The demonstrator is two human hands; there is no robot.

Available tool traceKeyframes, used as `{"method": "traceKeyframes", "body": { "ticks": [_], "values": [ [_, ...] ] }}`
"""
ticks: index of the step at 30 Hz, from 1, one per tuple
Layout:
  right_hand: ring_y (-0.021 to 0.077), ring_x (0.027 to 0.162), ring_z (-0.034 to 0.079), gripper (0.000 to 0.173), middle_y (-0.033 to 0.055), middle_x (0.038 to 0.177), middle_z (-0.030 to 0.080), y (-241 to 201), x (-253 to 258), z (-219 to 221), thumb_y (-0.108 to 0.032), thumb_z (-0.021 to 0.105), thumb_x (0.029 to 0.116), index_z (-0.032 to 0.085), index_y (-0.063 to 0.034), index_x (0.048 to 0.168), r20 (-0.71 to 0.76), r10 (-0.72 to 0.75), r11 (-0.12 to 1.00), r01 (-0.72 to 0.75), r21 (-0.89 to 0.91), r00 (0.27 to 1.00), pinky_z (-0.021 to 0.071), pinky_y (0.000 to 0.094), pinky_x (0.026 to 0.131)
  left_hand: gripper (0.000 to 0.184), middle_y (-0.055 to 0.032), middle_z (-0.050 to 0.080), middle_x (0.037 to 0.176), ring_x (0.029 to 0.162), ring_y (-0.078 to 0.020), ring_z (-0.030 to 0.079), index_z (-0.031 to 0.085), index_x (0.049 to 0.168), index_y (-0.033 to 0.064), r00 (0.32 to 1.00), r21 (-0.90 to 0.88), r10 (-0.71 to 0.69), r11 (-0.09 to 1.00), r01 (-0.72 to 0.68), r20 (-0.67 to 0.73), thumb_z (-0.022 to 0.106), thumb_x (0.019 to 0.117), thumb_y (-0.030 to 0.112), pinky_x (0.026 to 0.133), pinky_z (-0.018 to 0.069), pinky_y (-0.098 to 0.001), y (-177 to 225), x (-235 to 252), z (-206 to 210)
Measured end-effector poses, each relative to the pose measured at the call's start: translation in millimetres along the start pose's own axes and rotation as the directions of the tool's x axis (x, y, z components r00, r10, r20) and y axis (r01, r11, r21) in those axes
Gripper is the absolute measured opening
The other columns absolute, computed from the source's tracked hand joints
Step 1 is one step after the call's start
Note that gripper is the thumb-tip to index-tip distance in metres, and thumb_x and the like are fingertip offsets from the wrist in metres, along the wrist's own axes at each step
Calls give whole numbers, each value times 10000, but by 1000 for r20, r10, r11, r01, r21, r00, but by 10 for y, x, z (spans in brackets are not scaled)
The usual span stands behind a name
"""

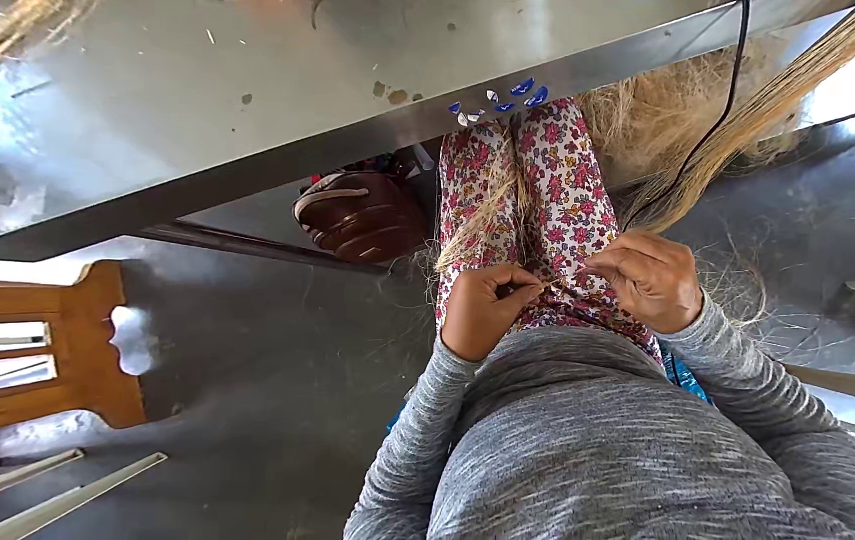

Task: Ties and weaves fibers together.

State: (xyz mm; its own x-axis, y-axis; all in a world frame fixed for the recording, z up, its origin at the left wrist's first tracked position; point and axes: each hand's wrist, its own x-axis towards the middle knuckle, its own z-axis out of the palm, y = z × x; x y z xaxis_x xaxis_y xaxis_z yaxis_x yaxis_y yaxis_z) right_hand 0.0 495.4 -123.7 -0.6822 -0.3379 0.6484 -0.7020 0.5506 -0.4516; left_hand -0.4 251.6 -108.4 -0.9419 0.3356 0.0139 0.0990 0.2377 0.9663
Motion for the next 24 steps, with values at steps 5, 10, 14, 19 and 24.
{"method": "traceKeyframes", "body": {
  "ticks": [5,10,14,19,24],
  "values": [
    [114,760,668,194,126,804,709,26,6,-4,-106,659,974,764,33,886,16,142,973,-142,179,990,543,204,734,41,3,737,803,676,3,663,744,911,11,996,-31,57,998,-56,64,711,887,19,643,566,-174,57,3,-65],
    [12,655,634,145,31,792,695,-65,-17,75,-23,604,967,710,54,906,148,338,753,-362,550,929,567,175,631,38,-13,707,861,726,1,624,746,908,-5,974,-128,201,974,-188,103,716,883,-2,665,529,-155,51,42,30],
    [-5,583,613,176,-46,708,675,-141,-32,126,16,534,975,699,-7,918,335,447,493,-542,681,829,550,171,566,47,-58,714,902,787,-17,653,761,910,-19,965,-26,258,966,-257,44,729,883,3,730,550,-151,53,61,153],
    [-4,551,600,175,-54,651,638,-165,-7,116,-4,541,996,677,-27,889,437,444,400,-610,684,782,545,163,553,97,-55,708,877,725,-19,644,744,958,-36,963,-5,250,968,-252,-97,742,862,-21,669,552,-157,71,50,216],
    [-15,546,590,183,-50,655,646,-153,3,128,7,535,994,681,-22,888,472,404,383,-614,690,783,530,150,542,151,-55,724,901,742,-20,664,747,1009,-39,976,-22,199,979,-202,-89,750,860,-17,694,570,-165,53,57,212]
  ]
}}
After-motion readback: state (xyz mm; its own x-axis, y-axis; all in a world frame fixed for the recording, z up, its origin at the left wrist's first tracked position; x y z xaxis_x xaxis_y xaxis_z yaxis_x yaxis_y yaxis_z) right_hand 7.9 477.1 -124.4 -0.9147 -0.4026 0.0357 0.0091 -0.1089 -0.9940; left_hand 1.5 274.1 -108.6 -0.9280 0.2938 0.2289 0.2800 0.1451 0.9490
